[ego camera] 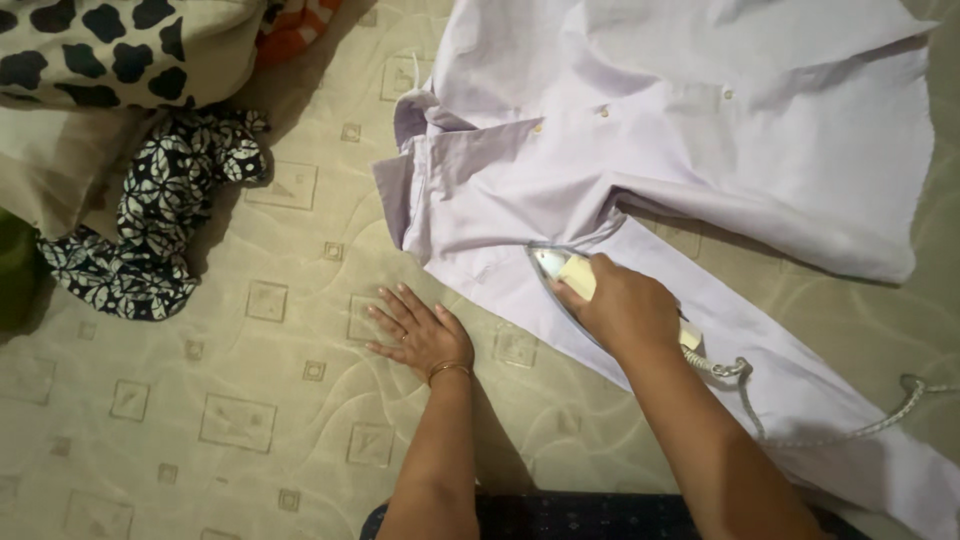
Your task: The person irons a light purple long-sleeved shirt laid out on a bed. They smooth the fabric with one hand and move the iron with the other, working across the body and sleeves. The shirt is repositioned and flipped to iron different sections.
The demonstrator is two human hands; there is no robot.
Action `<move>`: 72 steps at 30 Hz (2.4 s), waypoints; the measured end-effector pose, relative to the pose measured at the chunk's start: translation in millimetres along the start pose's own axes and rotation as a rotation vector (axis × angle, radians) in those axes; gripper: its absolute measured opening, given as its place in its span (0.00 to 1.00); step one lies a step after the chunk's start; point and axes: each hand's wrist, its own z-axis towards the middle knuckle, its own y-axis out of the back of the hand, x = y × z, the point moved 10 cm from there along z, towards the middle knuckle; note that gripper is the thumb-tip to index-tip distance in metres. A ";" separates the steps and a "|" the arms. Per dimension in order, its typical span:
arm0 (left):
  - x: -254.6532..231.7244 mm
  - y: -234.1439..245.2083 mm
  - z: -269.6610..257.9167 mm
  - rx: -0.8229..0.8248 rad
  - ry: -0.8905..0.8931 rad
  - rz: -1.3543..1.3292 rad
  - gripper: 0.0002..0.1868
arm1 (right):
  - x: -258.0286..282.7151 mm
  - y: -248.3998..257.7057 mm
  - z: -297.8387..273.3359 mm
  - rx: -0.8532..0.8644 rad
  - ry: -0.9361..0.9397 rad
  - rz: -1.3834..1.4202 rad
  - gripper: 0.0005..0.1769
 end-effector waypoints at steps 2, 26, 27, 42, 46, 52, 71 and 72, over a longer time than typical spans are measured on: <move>0.4 -1.3 -0.4 0.010 -0.007 0.001 0.39 | 7.2 -4.5 -3.2 0.004 0.070 0.015 0.36; -2.9 6.7 -1.9 -0.022 -0.015 0.036 0.38 | -152.6 -3.7 -52.0 0.197 -0.124 -0.108 0.40; -2.7 7.0 -3.6 -0.021 -0.007 0.044 0.38 | -186.2 0.2 -57.5 0.226 -0.239 -0.136 0.38; 2.1 -5.3 -4.2 -0.146 -0.057 -0.008 0.38 | -233.8 7.1 -85.7 -0.071 0.089 -0.102 0.34; 7.1 -4.9 -2.0 -0.119 -0.069 0.041 0.37 | -231.4 12.6 -85.8 -0.002 0.056 -0.016 0.32; -16.2 -6.0 -35.4 -0.035 -0.146 0.018 0.43 | -231.4 20.1 -93.7 0.092 0.062 0.062 0.36; -61.2 -69.6 -138.5 0.662 0.026 -0.054 0.88 | -214.4 -13.9 -123.7 0.074 0.259 0.016 0.39; -59.0 -75.3 -137.4 0.682 0.042 -0.046 0.88 | -205.1 -20.1 -126.8 0.092 0.285 0.014 0.39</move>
